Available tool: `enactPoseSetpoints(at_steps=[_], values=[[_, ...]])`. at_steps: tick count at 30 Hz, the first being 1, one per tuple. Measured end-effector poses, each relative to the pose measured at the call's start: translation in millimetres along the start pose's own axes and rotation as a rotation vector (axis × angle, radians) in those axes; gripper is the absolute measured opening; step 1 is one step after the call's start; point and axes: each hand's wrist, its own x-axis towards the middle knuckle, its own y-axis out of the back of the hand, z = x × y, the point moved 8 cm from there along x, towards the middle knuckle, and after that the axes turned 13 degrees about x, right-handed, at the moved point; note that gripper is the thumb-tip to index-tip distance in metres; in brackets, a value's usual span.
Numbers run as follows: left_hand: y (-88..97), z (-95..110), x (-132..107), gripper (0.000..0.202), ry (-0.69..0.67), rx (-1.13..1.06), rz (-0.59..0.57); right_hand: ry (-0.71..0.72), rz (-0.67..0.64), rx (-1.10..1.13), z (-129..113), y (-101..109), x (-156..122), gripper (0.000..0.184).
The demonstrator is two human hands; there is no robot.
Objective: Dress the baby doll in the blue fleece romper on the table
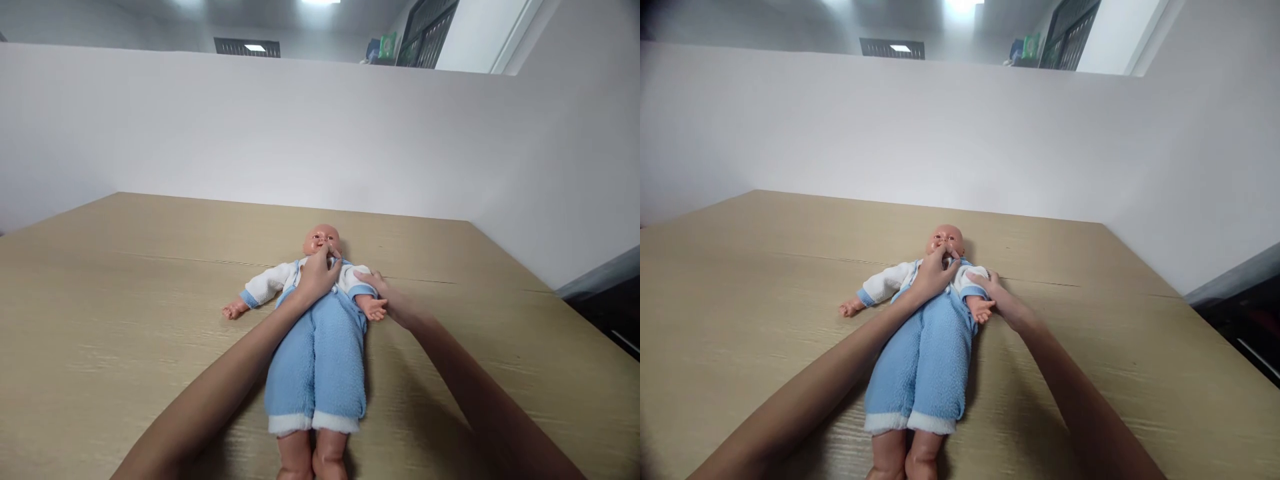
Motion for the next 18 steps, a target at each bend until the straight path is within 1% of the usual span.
enactPoseSetpoints(at_steps=[1, 2, 3, 4, 5, 6, 8, 9, 10, 12, 15, 18], values=[[-2.3, 2.3, -0.9, 0.005, -0.024, 0.016, -0.018, -0.074, -0.004, -0.023, 0.5, 9.6, -9.2, 0.059], [-4.4, 4.3, -1.8, 0.005, -0.045, 0.035, -0.035, -0.158, -0.013, -0.047, 2.1, 19.9, -18.3, 0.074], [-6.4, 5.7, -2.6, 0.006, -0.059, 0.055, -0.051, -0.217, -0.022, -0.067, 2.1, 31.0, -26.5, 0.088], [-8.3, 6.2, -3.3, 0.006, -0.063, 0.073, -0.068, -0.241, -0.027, -0.084, 0.3, 42.4, -33.0, 0.095], [-10.2, 6.2, -3.8, 0.006, -0.062, 0.088, -0.087, -0.227, -0.021, -0.102, -3.2, 54.2, -37.6, 0.094], [-11.8, 6.1, -4.1, 0.006, -0.058, 0.1, -0.103, -0.181, -0.005, -0.127, -7.8, 65.7, -40.6, 0.085], [-12.6, 6.3, -4.7, 0.006, -0.049, 0.125, -0.12, -0.054, 0.043, -0.216, -15.7, 84.9, -44.5, 0.058], [-11.4, 7.5, -5.0, 0.008, -0.052, 0.14, -0.117, 0.01, 0.069, -0.279, -17.9, 91.7, -46.2, 0.046], [-8.6, 9.8, -5.5, 0.009, -0.065, 0.166, -0.102, 0.067, 0.097, -0.341, -18.7, 96.8, -48.0, 0.04], [2.8, 16.1, -7.1, 0.014, -0.101, 0.258, -0.031, 0.166, 0.16, -0.439, -18.7, 103.7, -52.3, 0.035], [29.2, 22.4, -13.2, 0.021, -0.126, 0.412, 0.103, 0.279, 0.265, -0.531, -20.7, 110.6, -60.3, 0.033], [56.8, 15.3, -25.9, 0.026, -0.102, 0.435, 0.177, 0.383, 0.33, -0.613, -32.5, 107.2, -70.7, 0.033]])
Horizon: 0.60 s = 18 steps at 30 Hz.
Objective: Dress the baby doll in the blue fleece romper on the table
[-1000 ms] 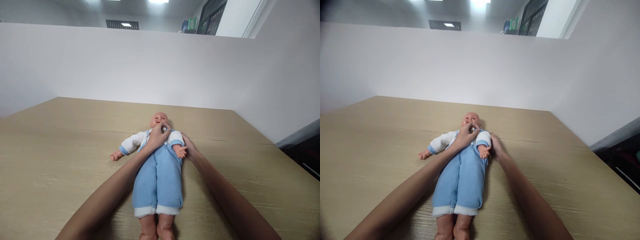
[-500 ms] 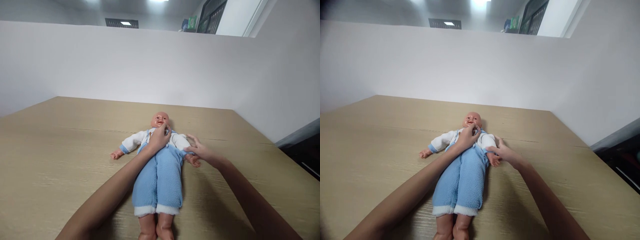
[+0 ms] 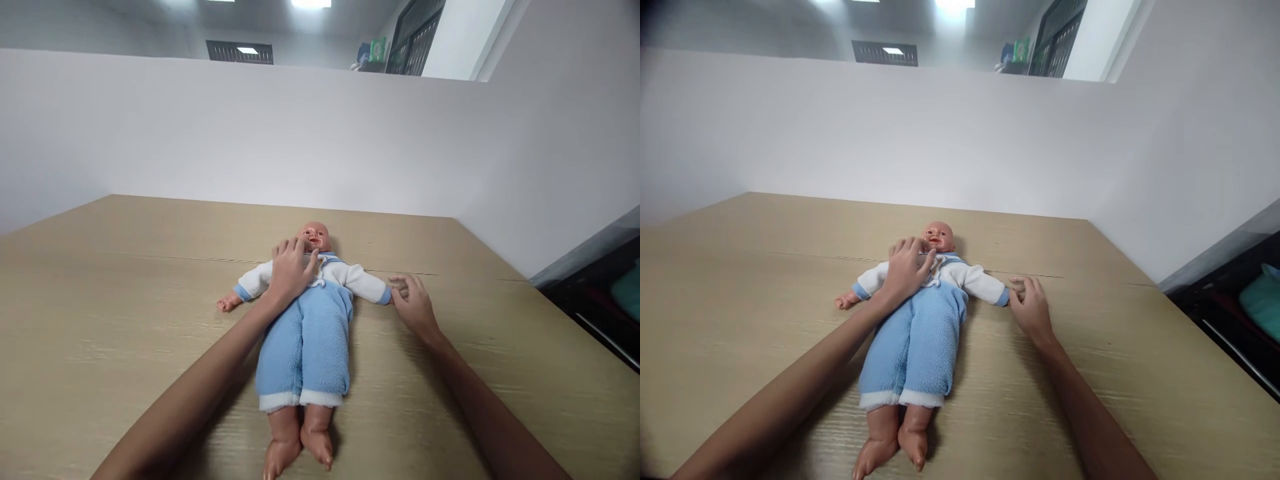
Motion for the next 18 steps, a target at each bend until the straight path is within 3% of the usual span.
enactPoseSetpoints(at_steps=[4, 6, 8, 12, 18], values=[[14.6, -40.5, -31.7, 0.027, 0.118, -0.149, -0.006, 0.204, 0.021, -0.07, -49.9, -11.8, -13.2, 0.03], [11.7, -62.2, -53.7, 0.028, 0.206, -0.253, -0.079, 0.236, -0.088, 0.035, -72.1, -35.6, -22.4, 0.026], [8.0, -76.1, -73.5, 0.03, 0.234, -0.317, -0.164, 0.169, -0.249, 0.213, -82.2, -66.4, -30.7, 0.027], [1.7, -89.4, -94.7, 0.036, 0.199, -0.341, -0.324, 0.005, -0.422, 0.403, -77.0, -112.6, -36.3, 0.037], [-3.7, -101.9, -91.8, 0.038, 0.202, -0.555, -0.422, -0.073, -0.414, 0.469, -63.9, -126.2, -26.0, 0.045]])
